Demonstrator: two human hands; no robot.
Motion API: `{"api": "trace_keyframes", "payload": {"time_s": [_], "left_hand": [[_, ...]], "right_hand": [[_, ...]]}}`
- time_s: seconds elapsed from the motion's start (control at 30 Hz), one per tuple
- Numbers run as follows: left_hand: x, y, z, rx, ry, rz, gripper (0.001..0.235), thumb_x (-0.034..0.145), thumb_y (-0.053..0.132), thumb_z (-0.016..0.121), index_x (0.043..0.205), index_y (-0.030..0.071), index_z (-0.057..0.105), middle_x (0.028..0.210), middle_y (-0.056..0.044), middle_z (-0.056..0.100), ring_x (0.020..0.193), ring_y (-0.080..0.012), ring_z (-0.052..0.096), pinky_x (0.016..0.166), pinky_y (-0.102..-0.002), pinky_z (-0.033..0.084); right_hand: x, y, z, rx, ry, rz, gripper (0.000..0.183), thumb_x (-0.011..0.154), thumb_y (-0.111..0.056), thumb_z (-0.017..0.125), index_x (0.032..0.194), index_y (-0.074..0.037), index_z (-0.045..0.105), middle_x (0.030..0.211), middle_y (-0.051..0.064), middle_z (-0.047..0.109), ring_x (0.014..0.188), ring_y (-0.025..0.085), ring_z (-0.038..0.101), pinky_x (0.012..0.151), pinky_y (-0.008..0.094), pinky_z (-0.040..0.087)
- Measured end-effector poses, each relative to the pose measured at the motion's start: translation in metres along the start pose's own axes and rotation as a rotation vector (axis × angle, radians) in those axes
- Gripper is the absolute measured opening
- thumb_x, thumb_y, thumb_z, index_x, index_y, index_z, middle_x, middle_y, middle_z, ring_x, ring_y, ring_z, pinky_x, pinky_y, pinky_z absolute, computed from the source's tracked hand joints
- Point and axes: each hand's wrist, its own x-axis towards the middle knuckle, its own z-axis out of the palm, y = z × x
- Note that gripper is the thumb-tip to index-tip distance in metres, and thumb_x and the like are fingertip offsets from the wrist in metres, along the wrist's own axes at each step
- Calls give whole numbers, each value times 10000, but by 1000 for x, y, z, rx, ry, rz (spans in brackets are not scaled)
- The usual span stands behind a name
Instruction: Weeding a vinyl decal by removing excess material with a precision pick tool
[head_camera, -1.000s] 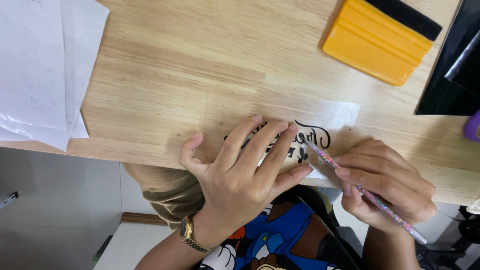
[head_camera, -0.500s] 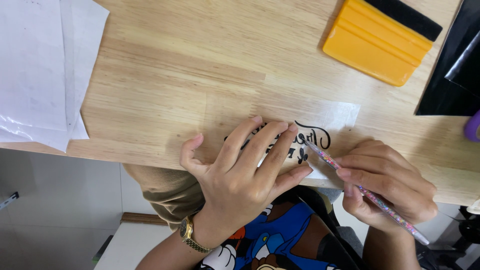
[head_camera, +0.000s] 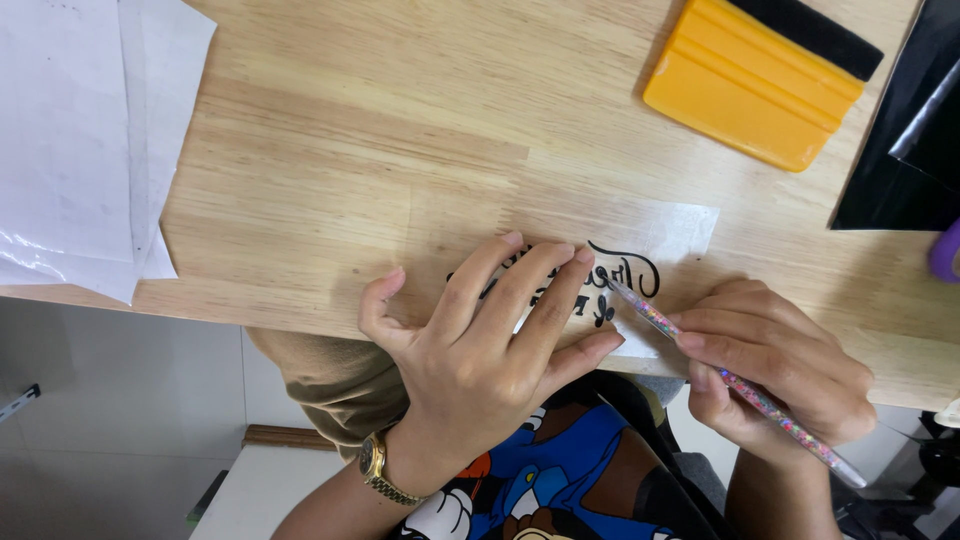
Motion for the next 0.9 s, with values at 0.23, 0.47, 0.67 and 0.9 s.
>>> {"api": "trace_keyframes", "payload": {"time_s": [0.23,0.47,0.67,0.9], "left_hand": [[1,0,0,3,2,3,414,1062,568,515,1075,276,809,1112,121,706,1064,-104,693,1000,-492,228],[0,0,0,-3,1,4,394,1059,561,539,1076,273,808,1117,121,713,1070,-106,689,1005,-493,229],[0,0,0,-9,0,3,399,1057,558,541,1081,265,812,1115,112,711,1071,-116,693,996,-494,232],[0,0,0,-5,-1,2,415,1058,568,522,1084,270,810,1119,114,709,1079,-113,682,994,-500,239]], "right_hand": [[-2,0,-2,22,-12,19,165,903,-85,586,863,71,618,777,220,672,693,345,685,640,398,557],[-5,0,-1,52,4,64,165,903,-88,590,876,71,627,775,221,670,704,347,695,654,406,556],[-5,-1,-2,81,-6,126,192,913,-119,577,906,66,627,809,240,674,718,352,711,708,414,581],[-7,1,-1,70,-9,105,199,909,-117,589,918,78,628,819,253,680,720,352,714,700,411,580]]}}
